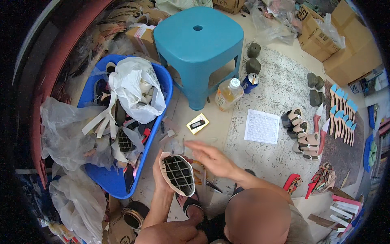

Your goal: The person sits on the floor and assembles shoe components by hand. They pick up a shoe sole and a white insole, fit the insole into the sole, and use scissors to trim the excess material around the edges. The person repeats this process for a second shoe, carefully cutting and adjusting the insole to fit the sole.

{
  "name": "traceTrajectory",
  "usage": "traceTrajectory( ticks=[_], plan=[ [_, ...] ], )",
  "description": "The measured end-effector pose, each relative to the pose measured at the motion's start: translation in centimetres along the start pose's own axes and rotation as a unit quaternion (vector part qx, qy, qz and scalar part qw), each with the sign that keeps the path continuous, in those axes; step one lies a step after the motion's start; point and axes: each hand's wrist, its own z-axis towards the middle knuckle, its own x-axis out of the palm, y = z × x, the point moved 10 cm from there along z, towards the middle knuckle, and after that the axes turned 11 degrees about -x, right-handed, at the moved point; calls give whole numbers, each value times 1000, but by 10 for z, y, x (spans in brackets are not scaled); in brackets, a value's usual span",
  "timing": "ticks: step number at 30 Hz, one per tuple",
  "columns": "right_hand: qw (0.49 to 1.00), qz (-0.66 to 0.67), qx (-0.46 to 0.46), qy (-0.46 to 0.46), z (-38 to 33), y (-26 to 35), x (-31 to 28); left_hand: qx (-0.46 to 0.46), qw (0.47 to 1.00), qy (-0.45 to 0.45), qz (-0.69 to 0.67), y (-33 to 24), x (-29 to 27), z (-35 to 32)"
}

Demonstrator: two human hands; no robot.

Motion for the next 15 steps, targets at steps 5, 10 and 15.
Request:
traceTrajectory(
  ticks=[5,10,15],
  plan=[
    [971,196,122,63,-17,-24,32,20,1000,6,-4,5,6,3],
    [985,114,107,73,-10,-16,26,18,1000,-14,9,9,8,-2],
    [995,-87,50,26,-2,3,11,61,996,-52,35,5,21,-17]
  ],
)
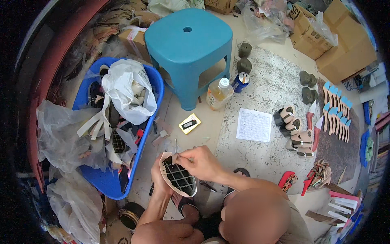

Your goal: The person sits on the floor and assembles shoe components by hand. They pick up a shoe sole and a white insole, fit the insole into the sole, and use scissors to trim the excess material around the edges. The person repeats this process for a second shoe, carefully cutting and adjusting the insole to fit the sole.

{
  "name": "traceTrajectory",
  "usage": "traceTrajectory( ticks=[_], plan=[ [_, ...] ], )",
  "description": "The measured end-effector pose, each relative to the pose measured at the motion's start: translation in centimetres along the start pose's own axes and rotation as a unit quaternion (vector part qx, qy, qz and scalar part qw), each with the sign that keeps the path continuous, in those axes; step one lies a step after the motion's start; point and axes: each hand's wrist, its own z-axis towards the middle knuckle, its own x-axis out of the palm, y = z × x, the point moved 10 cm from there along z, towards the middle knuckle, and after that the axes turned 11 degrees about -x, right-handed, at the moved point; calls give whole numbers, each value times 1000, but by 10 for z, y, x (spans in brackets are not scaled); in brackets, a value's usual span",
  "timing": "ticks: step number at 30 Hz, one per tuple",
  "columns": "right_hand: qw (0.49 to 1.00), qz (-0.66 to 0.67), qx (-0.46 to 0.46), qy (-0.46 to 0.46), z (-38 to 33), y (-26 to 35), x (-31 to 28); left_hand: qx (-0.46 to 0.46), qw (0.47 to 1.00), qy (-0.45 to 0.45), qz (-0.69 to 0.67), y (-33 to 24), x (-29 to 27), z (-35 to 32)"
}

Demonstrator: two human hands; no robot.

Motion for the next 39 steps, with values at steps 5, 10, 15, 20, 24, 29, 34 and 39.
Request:
traceTrajectory(
  ticks=[5,10,15,20,24,29,34,39],
  plan=[
    [998,-29,47,10,-1,-9,1,0,1000,11,-14,5,-5,7],
    [978,203,-38,13,-1,-10,4,-34,998,38,-21,4,-5,6],
    [995,-18,-91,27,5,26,-8,-62,997,39,-24,14,-13,17],
    [990,-96,-101,9,7,29,-11,-51,999,14,1,17,-11,12],
    [973,-100,-209,-10,7,40,-15,-51,998,36,7,16,-3,9],
    [975,-24,-207,-79,4,35,-18,-63,997,29,-24,14,8,3],
    [988,-56,-133,-51,9,31,-13,-61,997,40,-40,16,7,7],
    [991,130,40,-10,6,-2,5,-62,997,14,-52,10,8,4]
  ],
)
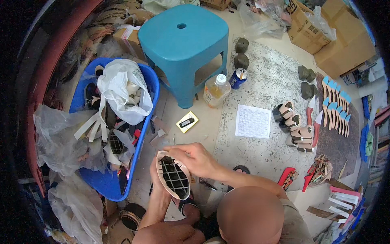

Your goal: The person sits on the floor and assembles shoe components by hand. They pick up a shoe sole and a white insole, fit the insole into the sole, and use scissors to trim the excess material around the edges. The person repeats this process for a second shoe, carefully cutting and adjusting the insole to fit the sole.

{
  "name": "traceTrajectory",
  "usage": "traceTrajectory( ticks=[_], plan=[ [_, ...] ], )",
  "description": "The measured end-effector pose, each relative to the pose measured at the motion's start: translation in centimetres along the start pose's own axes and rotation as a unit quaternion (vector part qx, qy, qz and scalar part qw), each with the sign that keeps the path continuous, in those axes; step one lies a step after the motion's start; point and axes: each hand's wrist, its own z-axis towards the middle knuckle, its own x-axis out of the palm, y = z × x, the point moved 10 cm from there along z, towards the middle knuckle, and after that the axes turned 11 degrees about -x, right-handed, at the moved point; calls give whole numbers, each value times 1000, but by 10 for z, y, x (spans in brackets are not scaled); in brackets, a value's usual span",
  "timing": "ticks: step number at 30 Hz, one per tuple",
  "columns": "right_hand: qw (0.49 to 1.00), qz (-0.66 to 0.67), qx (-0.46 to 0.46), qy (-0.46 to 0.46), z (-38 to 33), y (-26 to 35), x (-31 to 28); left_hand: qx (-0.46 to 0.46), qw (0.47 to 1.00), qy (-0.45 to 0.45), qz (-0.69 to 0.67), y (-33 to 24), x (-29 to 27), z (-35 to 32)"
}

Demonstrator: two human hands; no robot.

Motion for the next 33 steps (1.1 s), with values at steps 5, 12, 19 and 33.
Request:
traceTrajectory(
  ticks=[5,12,19,33],
  plan=[
    [988,134,40,60,-19,-17,15,37,999,18,0,-13,-6,-5],
    [997,55,13,56,-3,-13,14,136,990,15,-29,-28,-14,-2],
    [988,136,43,51,-10,-14,16,268,961,59,5,-42,-27,1],
    [939,286,188,-22,-28,-38,-8,476,738,-79,471,-68,25,-49]
  ],
)
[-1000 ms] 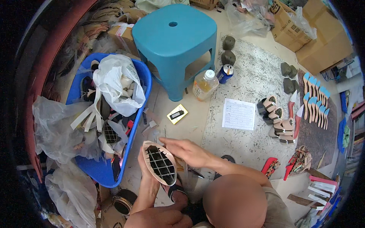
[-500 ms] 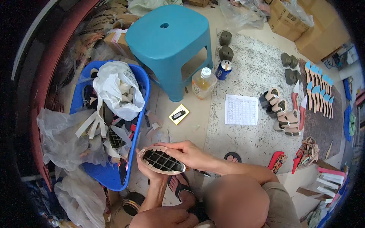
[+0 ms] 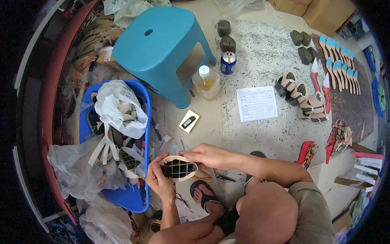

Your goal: The person sits on the floor and assembles shoe components by hand. They pick up a shoe sole and a white insole, fit the insole into the sole, and use scissors to trim the excess material around the edges. The person repeats this process for a second shoe, carefully cutting and adjusting the insole to fit the sole.

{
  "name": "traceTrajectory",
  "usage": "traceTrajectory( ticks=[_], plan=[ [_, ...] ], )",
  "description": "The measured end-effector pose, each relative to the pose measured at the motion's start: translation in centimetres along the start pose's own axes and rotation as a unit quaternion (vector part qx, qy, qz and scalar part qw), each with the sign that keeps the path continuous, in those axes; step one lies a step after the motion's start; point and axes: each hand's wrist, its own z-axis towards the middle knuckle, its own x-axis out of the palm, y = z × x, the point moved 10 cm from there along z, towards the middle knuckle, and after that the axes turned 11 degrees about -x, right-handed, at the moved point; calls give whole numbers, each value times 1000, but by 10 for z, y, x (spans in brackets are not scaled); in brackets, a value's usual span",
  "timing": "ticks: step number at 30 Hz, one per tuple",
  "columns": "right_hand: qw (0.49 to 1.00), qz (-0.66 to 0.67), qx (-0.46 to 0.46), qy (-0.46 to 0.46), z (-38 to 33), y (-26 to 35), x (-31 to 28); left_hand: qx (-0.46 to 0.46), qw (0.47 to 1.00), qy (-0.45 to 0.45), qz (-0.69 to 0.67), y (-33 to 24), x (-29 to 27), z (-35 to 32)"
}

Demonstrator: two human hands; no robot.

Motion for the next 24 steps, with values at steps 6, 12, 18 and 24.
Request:
traceTrajectory(
  ticks=[6,12,18,24],
  plan=[
    [911,-388,-121,74,6,25,9,69,994,-33,77,-14,1,-13],
    [993,90,26,70,1,6,12,61,992,-98,46,-15,-6,-17],
    [926,-304,-186,124,6,24,10,54,989,-129,48,-15,-9,-20],
    [991,118,-44,37,6,5,16,23,984,-174,-21,-11,-22,-15]
  ],
)
